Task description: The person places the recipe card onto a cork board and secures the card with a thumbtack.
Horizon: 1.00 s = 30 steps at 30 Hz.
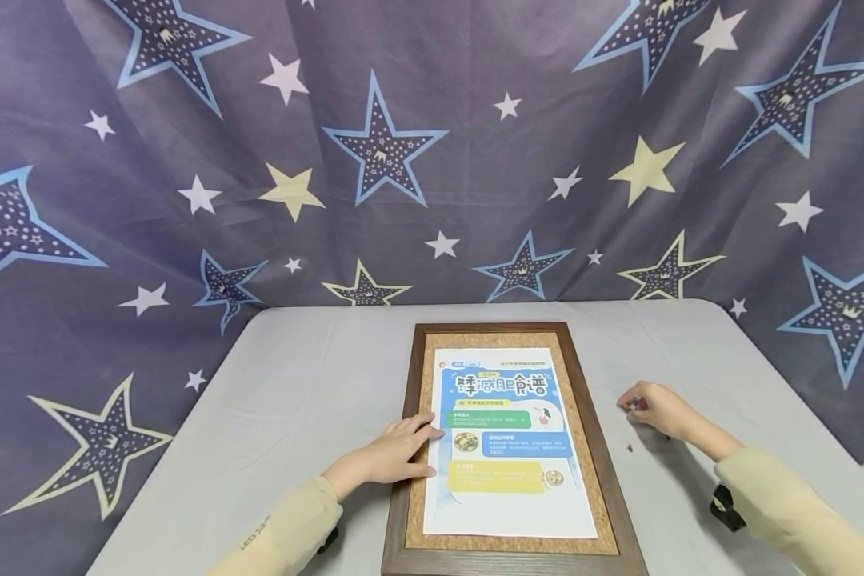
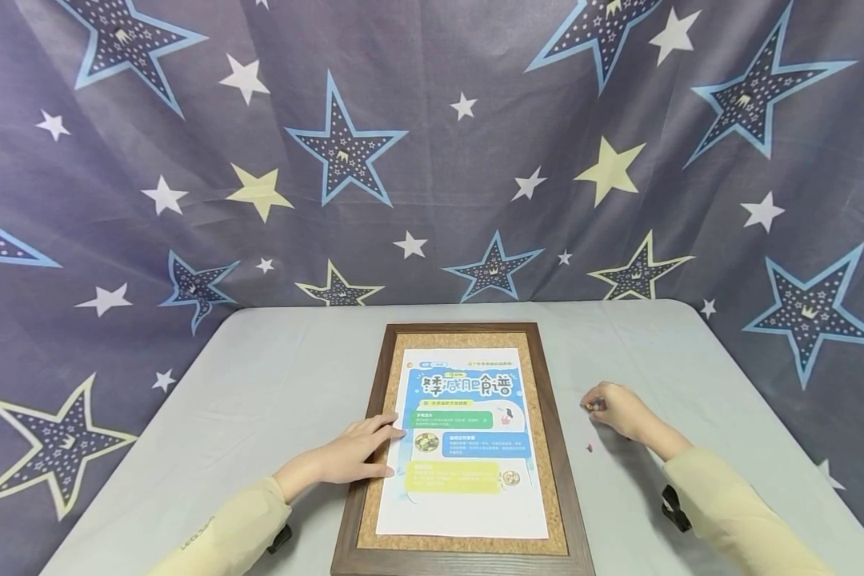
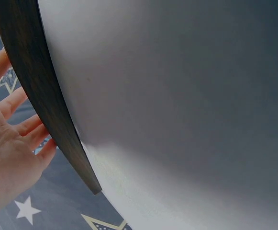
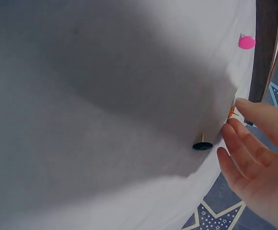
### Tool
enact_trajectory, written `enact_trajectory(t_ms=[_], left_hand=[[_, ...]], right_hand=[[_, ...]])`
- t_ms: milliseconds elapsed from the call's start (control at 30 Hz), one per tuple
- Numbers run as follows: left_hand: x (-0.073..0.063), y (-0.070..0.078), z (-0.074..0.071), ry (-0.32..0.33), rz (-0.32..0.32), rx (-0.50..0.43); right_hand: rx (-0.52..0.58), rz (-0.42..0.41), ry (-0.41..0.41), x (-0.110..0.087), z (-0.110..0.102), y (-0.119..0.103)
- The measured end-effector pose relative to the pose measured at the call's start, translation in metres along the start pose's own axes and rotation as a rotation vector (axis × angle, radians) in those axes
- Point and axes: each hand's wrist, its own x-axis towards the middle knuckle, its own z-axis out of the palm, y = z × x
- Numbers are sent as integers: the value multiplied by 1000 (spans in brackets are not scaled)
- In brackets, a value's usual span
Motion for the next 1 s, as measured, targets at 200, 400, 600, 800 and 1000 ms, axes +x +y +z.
enact_trajectory(t_ms=[200,400,600,800,1000], left_hand=[[0,0,0,0,1,-5],[-1,-1,0,-3,1,-8],[-1,-1,0,-3,-1,-9],[-1,0,0,-3,2,-14],[-1,-1,1,-7,3,-15]], right_hand=[[-26,-2,6,2,3,1],[-42,3,4,1,5,-2],[-51,11,21,0,5,-1],[-28,21,30,1,6,2],[2,32,31,2,7,5]])
